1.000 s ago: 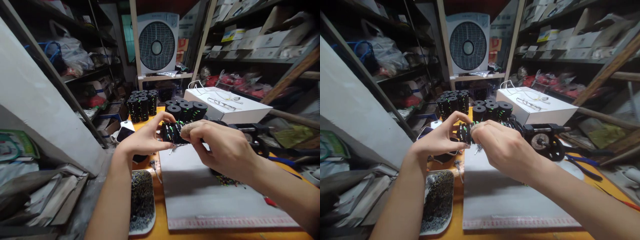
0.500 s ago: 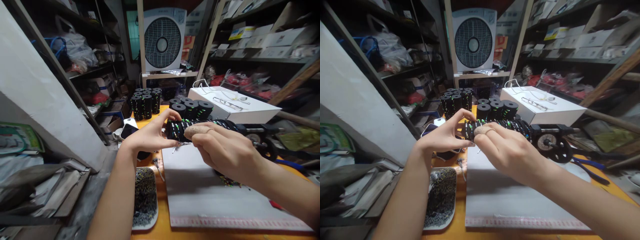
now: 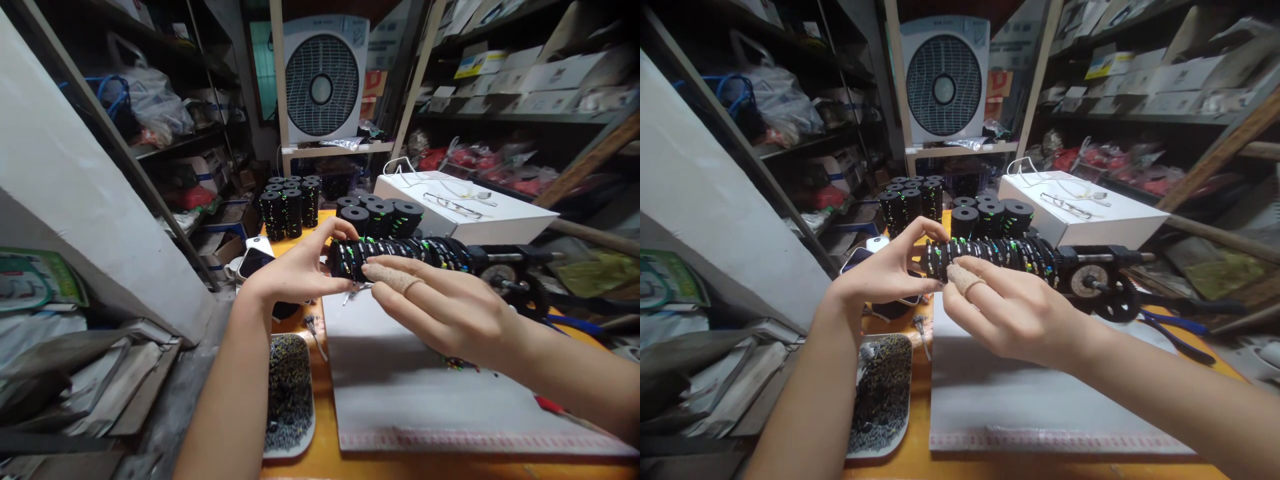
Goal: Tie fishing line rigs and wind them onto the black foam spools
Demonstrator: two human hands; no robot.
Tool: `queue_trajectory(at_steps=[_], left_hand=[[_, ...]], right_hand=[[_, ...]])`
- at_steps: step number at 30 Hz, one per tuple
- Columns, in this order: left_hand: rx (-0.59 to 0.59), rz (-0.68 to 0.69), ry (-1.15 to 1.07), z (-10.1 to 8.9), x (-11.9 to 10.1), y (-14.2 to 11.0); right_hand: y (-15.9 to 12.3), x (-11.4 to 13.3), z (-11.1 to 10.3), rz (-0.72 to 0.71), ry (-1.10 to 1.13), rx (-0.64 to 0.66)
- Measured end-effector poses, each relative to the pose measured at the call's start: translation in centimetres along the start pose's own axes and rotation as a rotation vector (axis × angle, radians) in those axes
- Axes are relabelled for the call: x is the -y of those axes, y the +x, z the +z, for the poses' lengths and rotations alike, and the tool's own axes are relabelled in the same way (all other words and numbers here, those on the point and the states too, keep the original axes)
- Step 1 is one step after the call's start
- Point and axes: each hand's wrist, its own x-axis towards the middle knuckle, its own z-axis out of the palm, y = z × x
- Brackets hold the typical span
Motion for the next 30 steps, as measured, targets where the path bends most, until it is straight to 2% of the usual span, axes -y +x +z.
queue_trajectory(at_steps=[5, 11, 14, 16, 19, 21, 24, 26, 30], left_hand=[[-0.003, -0.003, 0.003, 0.0, 0.0, 0.0], [-0.018, -0.004, 0.024, 0.1, -0.3, -0.1], [-0.02, -0.006, 0.038, 0.1, -0.3, 0.0], [-0.02, -0.005, 0.061, 0.1, -0.3, 0.0], [-0.013, 0.015, 0.147, -0.1, -0.5, -0.2], [-0.001, 0.023, 0.244, -0.3, -0.9, -0.5], [0.036, -0.019, 0.393, -0.3, -2.0, -0.9], [0.043, -0.073, 0.472, 0.0, -2.9, -0.9], [-0.064, -0.099, 0.594, 1.4, -3.6, -0.2]], right_hand=[[-0.3, 0.4, -0.7, -0.028, -0.005, 0.008], [-0.9, 1.4, -0.8, -0.089, -0.163, 0.151], [-1.4, 2.3, -0.9, -0.056, -0.221, 0.241], [-2.1, 3.1, -1.5, 0.002, -0.15, 0.272], [-4.5, 4.4, -3.0, 0.036, 0.083, 0.273], [-7.1, 5.0, -4.0, 0.164, 0.198, 0.291], [-11.7, 5.3, -5.0, 0.597, 0.296, 0.419], [-14.4, 5.4, -5.4, 0.806, 0.325, 0.536], [-17.3, 6.1, -5.1, 1.013, 0.354, 0.712]])
